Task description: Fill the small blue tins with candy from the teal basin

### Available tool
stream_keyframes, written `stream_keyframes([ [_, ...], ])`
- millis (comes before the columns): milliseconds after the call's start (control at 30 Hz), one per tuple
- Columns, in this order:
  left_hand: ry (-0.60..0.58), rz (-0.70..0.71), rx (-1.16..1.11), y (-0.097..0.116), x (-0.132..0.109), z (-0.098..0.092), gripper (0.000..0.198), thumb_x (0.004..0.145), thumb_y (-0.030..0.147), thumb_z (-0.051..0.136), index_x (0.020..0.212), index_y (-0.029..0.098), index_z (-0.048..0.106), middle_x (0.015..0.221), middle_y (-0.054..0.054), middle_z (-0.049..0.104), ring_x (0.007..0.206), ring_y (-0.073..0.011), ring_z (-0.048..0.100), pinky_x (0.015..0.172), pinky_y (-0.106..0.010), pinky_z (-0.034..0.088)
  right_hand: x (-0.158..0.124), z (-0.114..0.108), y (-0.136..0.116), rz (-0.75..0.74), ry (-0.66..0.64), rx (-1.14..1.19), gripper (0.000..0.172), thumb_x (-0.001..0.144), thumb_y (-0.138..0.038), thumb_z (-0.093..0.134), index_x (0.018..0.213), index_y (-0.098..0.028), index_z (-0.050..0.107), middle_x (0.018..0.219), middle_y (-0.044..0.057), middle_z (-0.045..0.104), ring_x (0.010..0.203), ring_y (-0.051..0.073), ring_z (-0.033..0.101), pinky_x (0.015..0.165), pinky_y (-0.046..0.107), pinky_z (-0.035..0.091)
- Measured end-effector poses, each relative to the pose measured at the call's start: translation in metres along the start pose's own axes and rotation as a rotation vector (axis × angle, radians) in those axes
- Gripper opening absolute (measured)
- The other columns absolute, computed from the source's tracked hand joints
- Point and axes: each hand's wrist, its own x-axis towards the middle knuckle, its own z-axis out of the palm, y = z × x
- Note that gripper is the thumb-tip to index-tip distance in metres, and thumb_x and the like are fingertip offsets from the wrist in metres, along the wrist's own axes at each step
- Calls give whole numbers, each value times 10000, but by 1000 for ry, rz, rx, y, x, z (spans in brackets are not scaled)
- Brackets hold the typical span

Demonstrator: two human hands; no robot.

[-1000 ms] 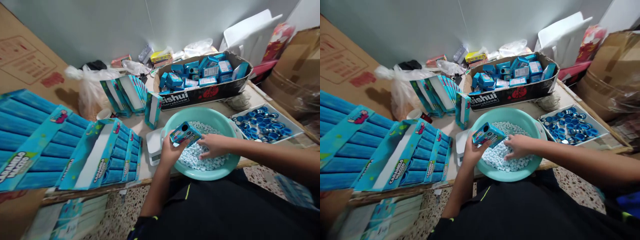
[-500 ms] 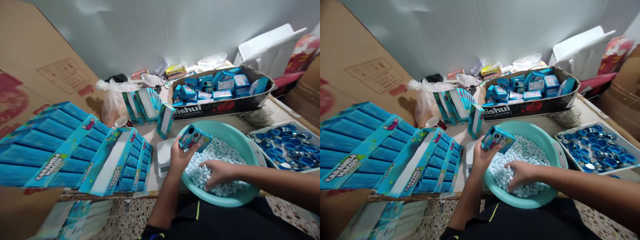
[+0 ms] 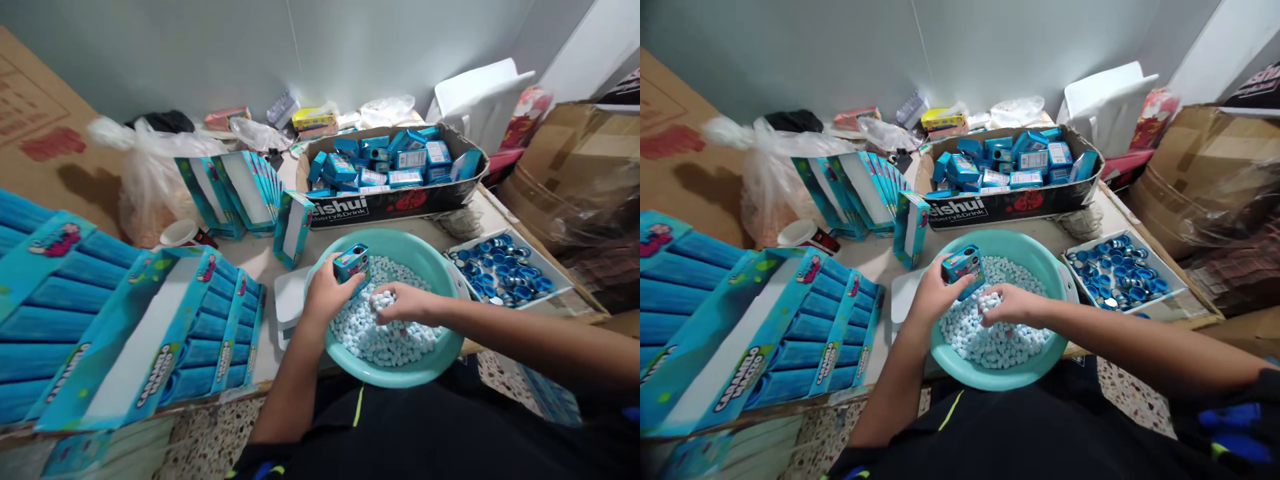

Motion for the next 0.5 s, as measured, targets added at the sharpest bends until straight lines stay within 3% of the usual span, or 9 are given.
stream_keyframes([
  [133,-97,-3,115,12,-4,-3,451,794,351,830,1197,220,676,1145,-90,772,1085,-310,726,973,-443,560,-14,9,-4,-99,133,244,327,609,-323,848,846,-203,657,666,-37,608,543,159,609,420,237,443],
  [233,-143,29,131,16,-6,-5,373,767,266,814,1118,205,702,1125,-76,772,1067,-285,719,963,-399,549,-9,13,-10,-278,213,275,360,610,-338,903,849,-198,672,680,-17,630,581,174,628,465,263,497],
  [367,-190,0,98,18,-12,-6,313,726,255,818,1016,201,713,990,-32,768,938,-245,715,801,-317,522,7,12,-21,-531,386,317,364,606,-336,935,851,-209,697,746,-7,668,643,168,627,553,273,520],
  [500,-234,3,67,16,-14,-6,288,712,292,831,952,207,697,924,-1,745,866,-213,688,712,-276,465,27,3,-23,-663,487,288,352,621,-312,942,875,-231,714,791,-17,683,691,171,639,635,284,536],
])
